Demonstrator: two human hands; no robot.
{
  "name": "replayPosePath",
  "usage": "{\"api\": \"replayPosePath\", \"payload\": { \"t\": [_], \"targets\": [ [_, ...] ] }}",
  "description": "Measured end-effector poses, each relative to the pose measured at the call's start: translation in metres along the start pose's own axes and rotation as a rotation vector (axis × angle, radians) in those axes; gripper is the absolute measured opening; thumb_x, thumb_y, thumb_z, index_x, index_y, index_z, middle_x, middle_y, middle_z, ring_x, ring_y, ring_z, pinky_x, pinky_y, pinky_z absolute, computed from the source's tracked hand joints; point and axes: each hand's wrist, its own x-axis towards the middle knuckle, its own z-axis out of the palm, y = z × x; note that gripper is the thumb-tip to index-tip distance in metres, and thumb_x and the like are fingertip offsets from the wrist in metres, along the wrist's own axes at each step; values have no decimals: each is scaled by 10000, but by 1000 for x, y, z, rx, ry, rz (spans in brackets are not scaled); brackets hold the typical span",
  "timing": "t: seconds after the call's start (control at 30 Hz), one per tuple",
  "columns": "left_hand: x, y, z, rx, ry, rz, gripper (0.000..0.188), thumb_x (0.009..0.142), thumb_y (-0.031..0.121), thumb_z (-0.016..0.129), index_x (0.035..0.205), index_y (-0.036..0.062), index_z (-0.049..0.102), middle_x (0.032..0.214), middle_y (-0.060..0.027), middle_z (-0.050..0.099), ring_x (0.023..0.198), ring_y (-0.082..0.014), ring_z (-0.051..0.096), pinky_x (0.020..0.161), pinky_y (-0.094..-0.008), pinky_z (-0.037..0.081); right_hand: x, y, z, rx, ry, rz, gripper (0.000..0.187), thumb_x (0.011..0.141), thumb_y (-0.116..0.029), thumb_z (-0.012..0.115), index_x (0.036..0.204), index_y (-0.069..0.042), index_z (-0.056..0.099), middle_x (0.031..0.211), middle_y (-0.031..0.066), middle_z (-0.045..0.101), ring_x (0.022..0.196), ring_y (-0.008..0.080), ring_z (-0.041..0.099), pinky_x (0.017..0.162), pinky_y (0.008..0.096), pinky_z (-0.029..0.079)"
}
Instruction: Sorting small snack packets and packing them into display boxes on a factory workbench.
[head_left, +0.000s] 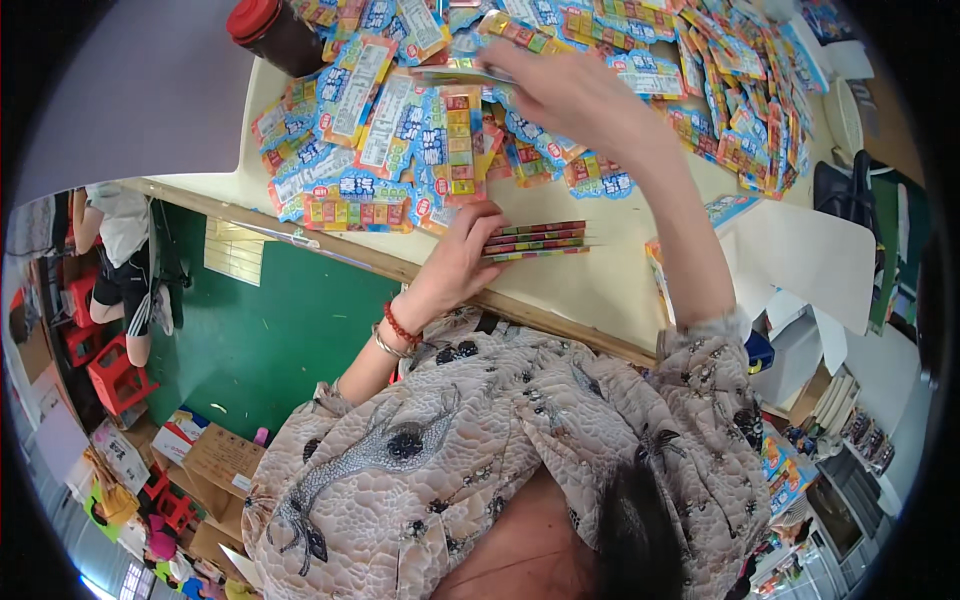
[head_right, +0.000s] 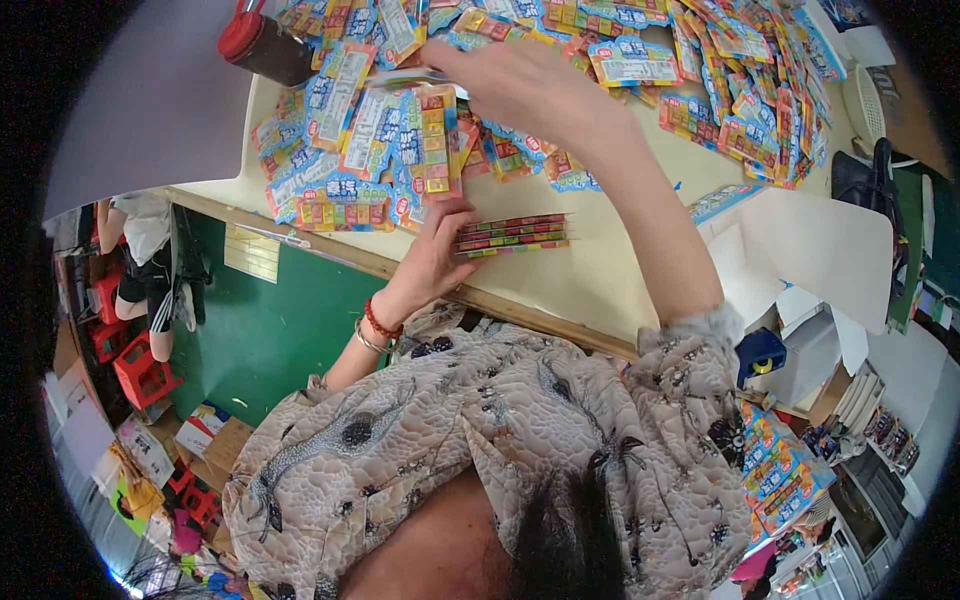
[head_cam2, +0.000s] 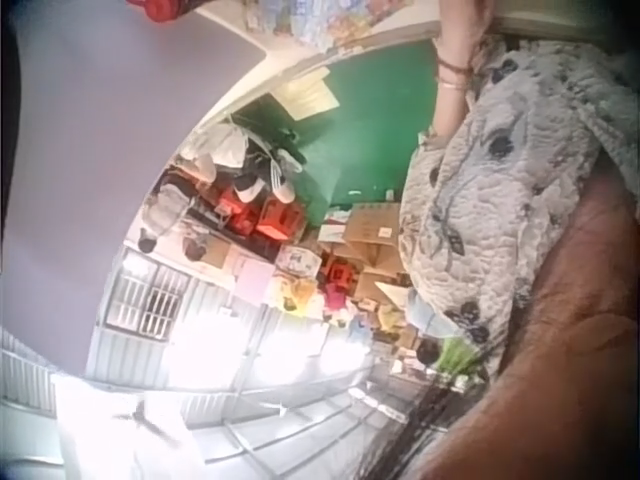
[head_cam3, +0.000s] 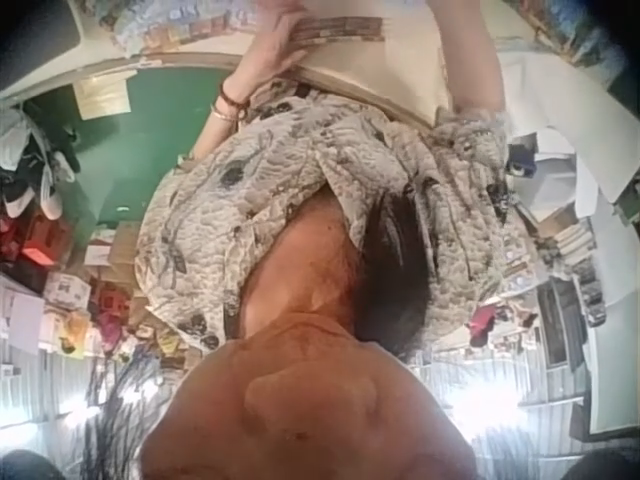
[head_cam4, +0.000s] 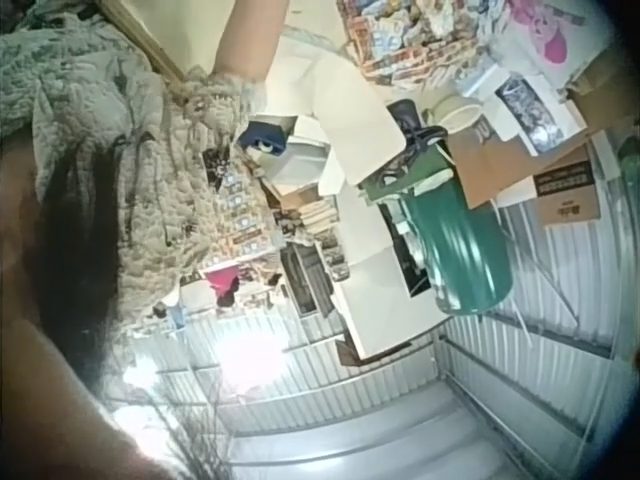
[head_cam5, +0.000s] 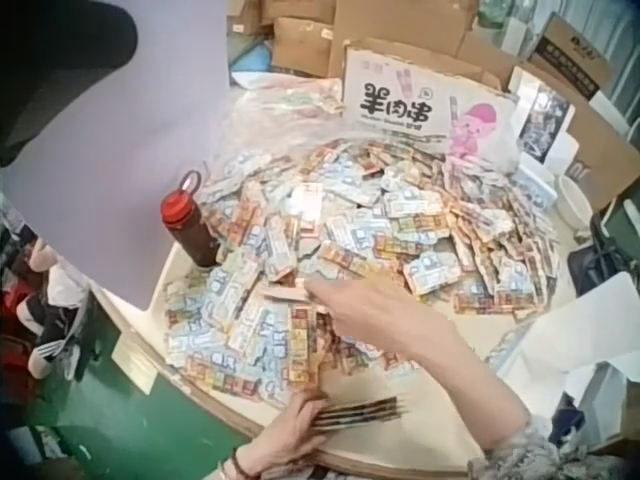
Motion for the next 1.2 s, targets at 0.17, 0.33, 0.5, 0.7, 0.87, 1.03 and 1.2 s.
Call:
{"api": "replayPosePath", "payload": {
  "t": [0.17, 0.33, 0.5, 0.7, 0.87, 1.03, 1.2],
  "targets": [
    [-4, 0, 4, 321, 151, 140, 639, 620, 34, 797, 1187, 112, 512, 1386, -204, 330, 1315, -430, 307, 1066, -499, 334, -78, 0, -10, 403, -267, 162, 312, 820, -102, 614, 1114, -87, 513, 723, 131, 603, 664, 344, 616, 569, 422, 461],
    [6, -5, 16, -35, 154, 91, 941, 584, 24, 806, 1400, 120, 347, 1465, -235, 264, 1398, -420, 215, 1142, -469, 252, -107, -1, 61, 572, -352, 52, 377, 818, -296, 661, 1099, -72, 544, 869, 146, 591, 872, 314, 584, 736, 407, 463],
    [16, -6, 1, 132, -137, 60, 902, 584, 13, 779, 1389, 55, 374, 1271, -183, 486, 1161, -373, 479, 975, -432, 416, -91, 6, 52, 785, -467, 323, 419, 817, -300, 687, 1133, -71, 534, 1115, 135, 538, 1095, 300, 505, 904, 410, 417],
    [26, -1, -2, 211, -43, 218, 759, 563, 55, 799, 1266, 102, 520, 1206, -118, 533, 1087, -325, 525, 936, -421, 421, -86, 56, 72, -134, 7, 239, 589, 797, -114, 674, 1348, -104, 463, 1341, 151, 486, 1192, 359, 491, 917, 446, 445],
    [25, -4, -2, 194, -48, 206, 762, 562, 57, 806, 1264, 99, 513, 1194, -114, 540, 1090, -322, 524, 938, -418, 418, -74, 67, 53, 261, -185, 366, 703, 819, -153, 672, 1441, -135, 345, 1450, 165, 381, 1252, 403, 442, 969, 459, 446],
    [23, -6, 0, 190, -24, 203, 795, 577, 69, 819, 1293, 84, 474, 1175, -123, 544, 1098, -334, 514, 929, -425, 420, -61, 23, 93, -29, 38, 318, 753, 842, -187, 661, 1463, -84, 246, 1434, 216, 372, 1252, 408, 448, 975, 433, 467],
    [15, -20, 8, 27, 4, 141, 996, 585, 36, 855, 1407, 81, 295, 1395, -186, 344, 1266, -363, 413, 970, -429, 471, -58, 20, 64, 59, -67, 355, 609, 867, -125, 583, 1412, -71, 316, 1311, 250, 483, 1150, 404, 528, 901, 434, 491]
  ]
}}
